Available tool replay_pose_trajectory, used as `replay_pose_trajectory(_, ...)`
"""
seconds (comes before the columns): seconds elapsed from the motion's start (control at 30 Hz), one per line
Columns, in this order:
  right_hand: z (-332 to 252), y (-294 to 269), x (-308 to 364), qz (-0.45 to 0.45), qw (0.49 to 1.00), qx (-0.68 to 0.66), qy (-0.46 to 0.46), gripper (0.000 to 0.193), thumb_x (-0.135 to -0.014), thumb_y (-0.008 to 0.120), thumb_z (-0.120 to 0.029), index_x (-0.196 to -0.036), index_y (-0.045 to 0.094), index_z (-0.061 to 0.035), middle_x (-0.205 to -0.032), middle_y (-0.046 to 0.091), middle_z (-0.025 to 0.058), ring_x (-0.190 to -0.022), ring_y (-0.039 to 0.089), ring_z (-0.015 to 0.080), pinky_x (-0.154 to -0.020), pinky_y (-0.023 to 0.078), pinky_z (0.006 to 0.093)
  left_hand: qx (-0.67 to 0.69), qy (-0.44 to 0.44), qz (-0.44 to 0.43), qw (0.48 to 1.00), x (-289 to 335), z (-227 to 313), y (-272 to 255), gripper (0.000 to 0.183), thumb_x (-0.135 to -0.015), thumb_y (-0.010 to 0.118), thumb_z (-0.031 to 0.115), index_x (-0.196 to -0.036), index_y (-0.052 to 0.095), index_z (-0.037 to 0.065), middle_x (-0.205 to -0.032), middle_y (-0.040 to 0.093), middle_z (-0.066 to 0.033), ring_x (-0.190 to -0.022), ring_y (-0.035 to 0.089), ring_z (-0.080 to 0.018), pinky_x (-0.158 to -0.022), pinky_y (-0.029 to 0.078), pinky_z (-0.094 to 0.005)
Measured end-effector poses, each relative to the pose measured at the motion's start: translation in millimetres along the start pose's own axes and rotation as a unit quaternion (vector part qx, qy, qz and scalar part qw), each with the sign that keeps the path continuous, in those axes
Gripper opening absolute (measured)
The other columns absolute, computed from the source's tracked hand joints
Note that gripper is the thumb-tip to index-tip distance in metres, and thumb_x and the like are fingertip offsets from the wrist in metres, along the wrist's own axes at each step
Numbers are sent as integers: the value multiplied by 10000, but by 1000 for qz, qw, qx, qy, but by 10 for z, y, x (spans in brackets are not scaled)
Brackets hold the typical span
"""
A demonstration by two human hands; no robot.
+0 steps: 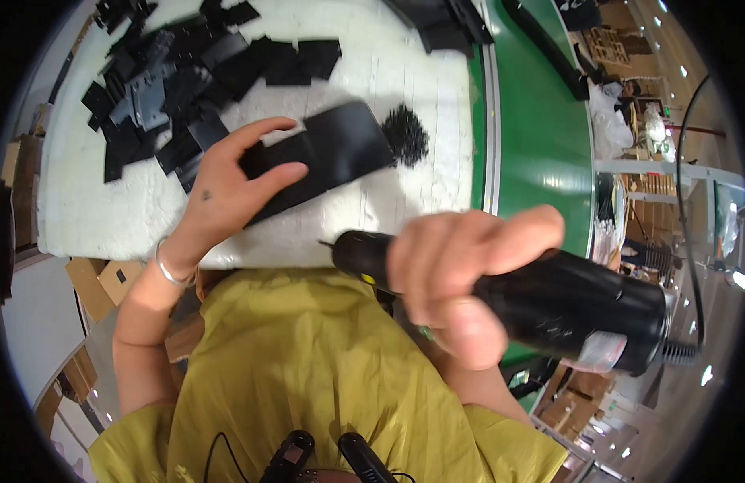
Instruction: Assemble small black plastic components using an electric screwdriver and screws at a production workstation.
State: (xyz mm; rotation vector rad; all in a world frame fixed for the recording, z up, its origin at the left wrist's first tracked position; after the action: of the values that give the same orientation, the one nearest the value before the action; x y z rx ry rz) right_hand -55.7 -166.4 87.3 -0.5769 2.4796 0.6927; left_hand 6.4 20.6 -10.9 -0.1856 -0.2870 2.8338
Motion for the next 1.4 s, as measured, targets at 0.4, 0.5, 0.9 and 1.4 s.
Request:
replay_pose_trajectory(0.4, 493, -152, -89, 229, 910, 242, 246, 550, -599, 719, 16, -1117, 533, 14, -1029, 589, 63, -891, 576, 154, -796, 456, 278, 372, -105, -32, 922, 4, 367, 83, 309, -861, 626, 144, -1124, 549, 1, -965, 617, -20, -867, 553, -57, -781, 452, -209)
replay_pose_trajectory(0.5, 505, -169, -82, 215, 929, 223, 204, 486, -635, 730, 5, -1084, 543, 9, -948, 586, 32, -847, 548, 116, -755, 451, 260, 420, -92, -61, 901, -43, 383, -4, 267, -902, 557, 197, -1092, 563, 10, -975, 621, -18, -877, 564, -72, -806, 448, -225)
replay_pose_trajectory(0.9, 448, -38, 101, 161, 944, 122, 260, 537, -643, 765, -27, -1104, 489, -10, -879, 523, 9, -743, 503, 90, -644, 408, 230, 352, -143, 17, 925, 449, 280, -700, 457, -948, 398, 347, -1228, 453, -10, -1077, 598, -152, -962, 600, -226, -744, 524, -315)
replay_pose_trajectory(1.4, 380, -187, -122, 279, 915, 169, 237, 493, -699, 651, -142, -1096, 436, 56, -747, 609, 132, -558, 553, 168, -541, 443, 262, -551, -220, 374, 713, 1342, -290, -2381, 387, -811, 678, 200, -1117, 562, -7, -1047, 584, -152, -965, 562, -266, -845, 437, -343)
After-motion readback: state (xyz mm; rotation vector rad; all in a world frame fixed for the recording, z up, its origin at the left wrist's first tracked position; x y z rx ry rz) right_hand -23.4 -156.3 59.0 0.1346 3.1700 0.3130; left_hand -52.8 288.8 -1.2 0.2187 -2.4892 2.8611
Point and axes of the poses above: each hand's wrist, its own x-axis away from the middle knuckle, its own y-axis out of the palm, z = x × y, the point moved 1 cm from there along -x, towards the middle knuckle
